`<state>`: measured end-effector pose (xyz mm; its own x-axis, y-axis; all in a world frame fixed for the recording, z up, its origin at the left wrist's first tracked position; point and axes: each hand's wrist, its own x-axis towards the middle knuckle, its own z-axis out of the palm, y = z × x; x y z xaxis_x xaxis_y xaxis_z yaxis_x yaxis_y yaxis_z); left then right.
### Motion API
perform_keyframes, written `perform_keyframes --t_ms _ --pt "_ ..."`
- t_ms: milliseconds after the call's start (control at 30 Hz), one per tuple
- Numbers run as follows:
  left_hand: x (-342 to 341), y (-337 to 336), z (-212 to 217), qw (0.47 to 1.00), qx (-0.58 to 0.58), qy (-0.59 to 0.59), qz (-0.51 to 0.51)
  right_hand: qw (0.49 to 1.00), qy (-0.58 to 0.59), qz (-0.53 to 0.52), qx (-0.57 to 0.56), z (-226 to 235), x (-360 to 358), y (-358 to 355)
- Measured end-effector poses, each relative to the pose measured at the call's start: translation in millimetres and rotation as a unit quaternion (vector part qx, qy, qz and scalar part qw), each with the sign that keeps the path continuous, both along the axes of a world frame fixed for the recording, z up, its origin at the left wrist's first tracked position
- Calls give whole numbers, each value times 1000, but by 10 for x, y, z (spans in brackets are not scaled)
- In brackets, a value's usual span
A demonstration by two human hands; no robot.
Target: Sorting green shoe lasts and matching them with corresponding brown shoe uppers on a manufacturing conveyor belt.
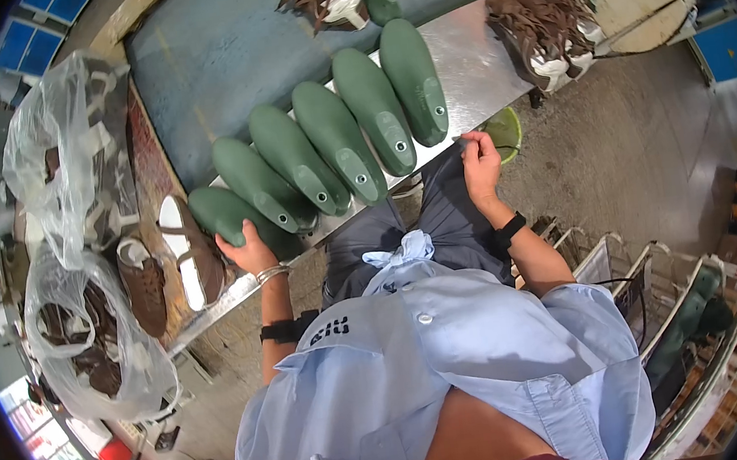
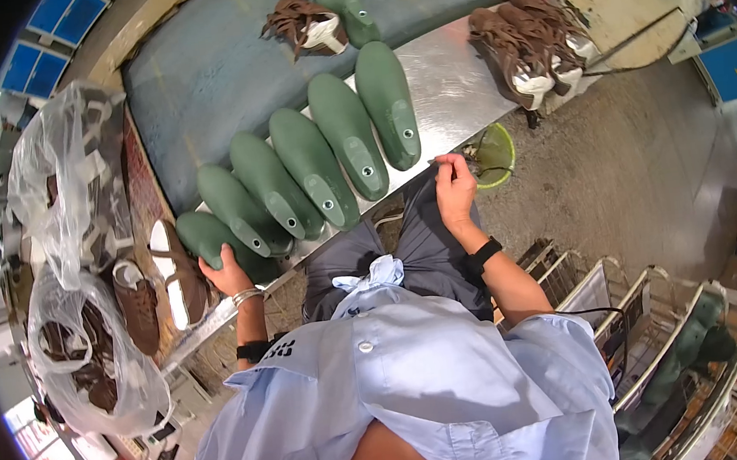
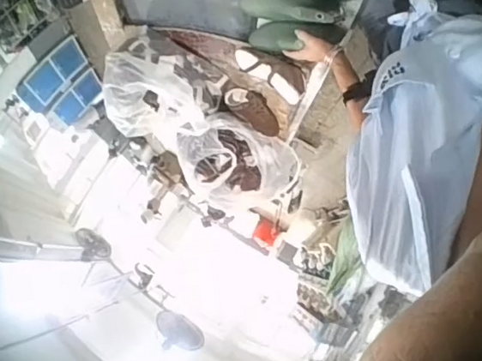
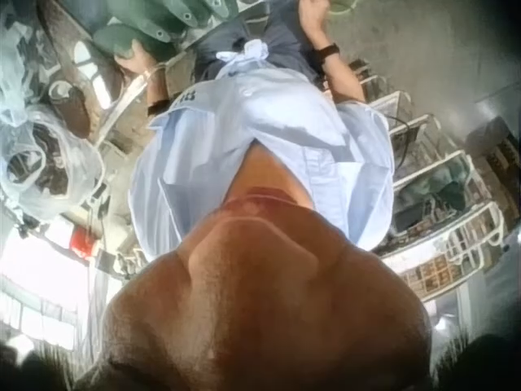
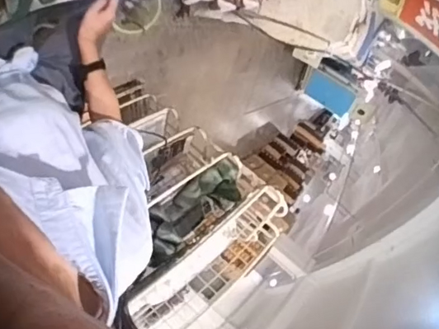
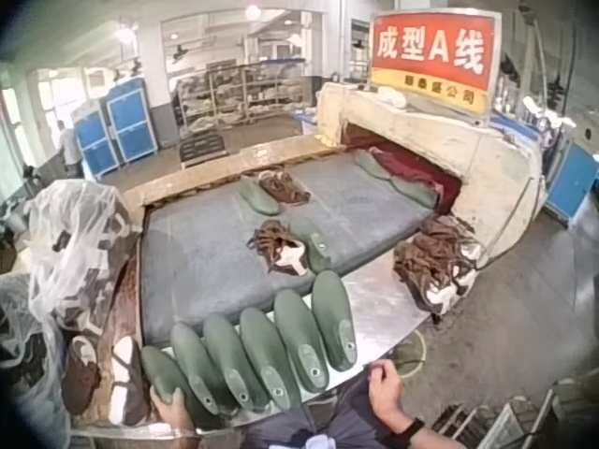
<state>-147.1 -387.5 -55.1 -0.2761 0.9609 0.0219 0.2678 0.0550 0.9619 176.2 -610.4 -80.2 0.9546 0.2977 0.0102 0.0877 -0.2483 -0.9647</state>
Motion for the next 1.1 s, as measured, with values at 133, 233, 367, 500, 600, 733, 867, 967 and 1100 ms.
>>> perform_keyframes --t_ms 133,233,367,500,600,733,867,967,1100 --pt "-29 31 -80 1000 14 26 -10 998 -39 8 52 500 119 238" --pt "14 -1 -101 999 22 31 -24 996 -79 40 19 675 178 485" --pt "-61 -6 -137 999 12 47 -8 963 -149 92 -204 682 135 790" --pt "-101 -13 -137 998 18 57 1 955 -214 67 -194 541 49 836" --pt "-88 -26 -120 999 7 49 -6 951 -240 64 -182 539 67 824" --pt "-60 0 -137 999 9 53 -8 951 -245 58 -181 522 81 843" --pt "53 32 -128 999 10 50 -3 957 -238 40 -160 614 138 841" --pt "-27 44 -149 999 11 40 -25 959 -231 39 -160 601 113 856" --pt "-132 43 -155 1000 -16 16 -8 962 -214 69 -156 499 81 884"
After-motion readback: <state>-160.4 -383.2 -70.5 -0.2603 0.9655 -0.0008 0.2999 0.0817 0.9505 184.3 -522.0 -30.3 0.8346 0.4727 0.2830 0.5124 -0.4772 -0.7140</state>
